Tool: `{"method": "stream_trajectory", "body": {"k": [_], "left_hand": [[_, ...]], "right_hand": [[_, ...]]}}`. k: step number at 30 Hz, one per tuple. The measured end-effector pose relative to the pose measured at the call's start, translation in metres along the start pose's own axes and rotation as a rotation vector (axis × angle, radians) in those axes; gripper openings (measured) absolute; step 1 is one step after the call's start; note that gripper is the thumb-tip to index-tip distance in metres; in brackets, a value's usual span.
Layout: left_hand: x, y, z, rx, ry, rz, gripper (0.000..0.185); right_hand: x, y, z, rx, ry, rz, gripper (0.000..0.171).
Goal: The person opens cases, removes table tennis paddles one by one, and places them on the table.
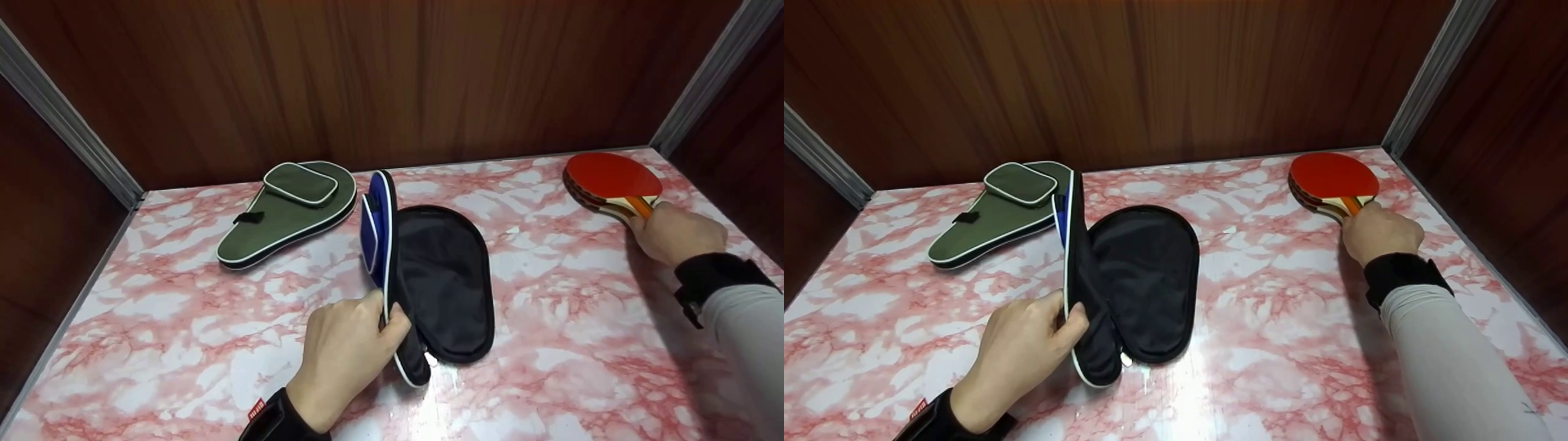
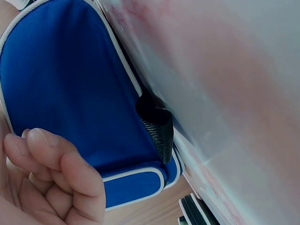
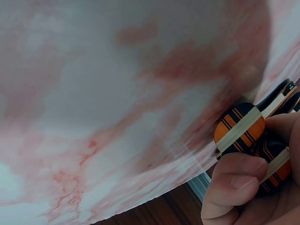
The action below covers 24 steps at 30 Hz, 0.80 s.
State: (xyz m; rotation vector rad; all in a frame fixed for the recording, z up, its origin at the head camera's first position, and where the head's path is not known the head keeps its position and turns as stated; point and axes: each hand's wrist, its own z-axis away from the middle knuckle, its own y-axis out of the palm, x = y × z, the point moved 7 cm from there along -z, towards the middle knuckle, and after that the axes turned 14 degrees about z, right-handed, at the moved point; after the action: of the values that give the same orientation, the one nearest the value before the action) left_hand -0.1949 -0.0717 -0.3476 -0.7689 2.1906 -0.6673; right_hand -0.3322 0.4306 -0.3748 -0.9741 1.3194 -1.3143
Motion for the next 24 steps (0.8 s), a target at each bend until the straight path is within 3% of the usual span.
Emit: {"method": "stream_trajectory", "body": {"k": [10,17,24], "left_hand": [[-0.003,0.000,-0.001,0.001,0.008,0.002,0.043],[-0.002,0.000,-0.001,0.004,0.004,0.008,0.043],[-0.001,0.001,-0.001,0.002,0.007,0.021,0.043]], "right_hand": [[0.000,-0.008,0.011,-0.038,0.007,0.009,0.050],[0.004,-0.014,0.018,-0.097,0.006,0.039,0.061],[0.021,-0.026,0.028,-0.306,0.004,0.114,0.067]]}}
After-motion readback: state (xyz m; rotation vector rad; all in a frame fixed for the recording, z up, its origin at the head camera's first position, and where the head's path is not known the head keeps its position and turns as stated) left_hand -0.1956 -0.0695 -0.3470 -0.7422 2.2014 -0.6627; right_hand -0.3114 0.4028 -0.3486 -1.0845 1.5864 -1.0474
